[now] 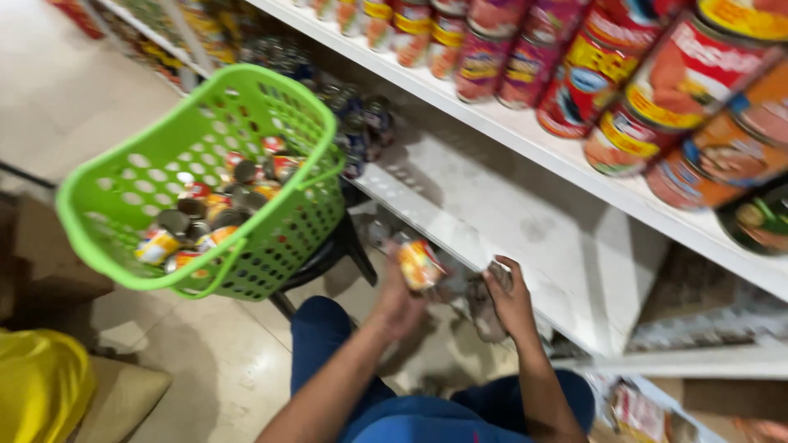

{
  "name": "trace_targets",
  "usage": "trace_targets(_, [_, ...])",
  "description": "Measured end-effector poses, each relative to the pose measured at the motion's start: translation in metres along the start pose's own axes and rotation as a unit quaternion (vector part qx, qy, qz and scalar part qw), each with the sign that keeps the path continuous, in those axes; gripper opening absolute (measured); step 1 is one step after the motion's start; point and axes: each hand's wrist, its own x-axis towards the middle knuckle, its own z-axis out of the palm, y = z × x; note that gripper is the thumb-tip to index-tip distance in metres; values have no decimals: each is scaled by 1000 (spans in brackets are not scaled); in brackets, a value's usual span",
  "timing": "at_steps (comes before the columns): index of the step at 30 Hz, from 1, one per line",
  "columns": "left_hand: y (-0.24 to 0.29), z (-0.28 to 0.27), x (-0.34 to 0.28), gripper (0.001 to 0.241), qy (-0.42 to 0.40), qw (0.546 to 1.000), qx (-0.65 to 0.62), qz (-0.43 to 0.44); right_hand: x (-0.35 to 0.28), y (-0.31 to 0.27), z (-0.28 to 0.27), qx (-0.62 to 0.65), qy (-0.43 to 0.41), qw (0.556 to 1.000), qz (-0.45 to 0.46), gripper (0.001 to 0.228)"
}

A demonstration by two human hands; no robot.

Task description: Stocking canned food items from a green basket onto the shelves and wiping the area.

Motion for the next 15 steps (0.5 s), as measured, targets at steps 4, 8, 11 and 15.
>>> trace_targets(4, [19,-3,6,112,-21,999,8,-24,0,22,-9,43,-5,999,-26,57])
trace_targets(8, [17,-1,12,113,-28,998,64,6,-5,20,-20,21,-37,990,-137,48])
trace_targets(11, [3,-6,22,109,-24,990,135,24,-19,-15,-31,41,-79,983,-161,32])
trace_targets(15, [29,61,-39,99,-55,883,465,4,-31,-43,-35,39,-175,970,-165,93])
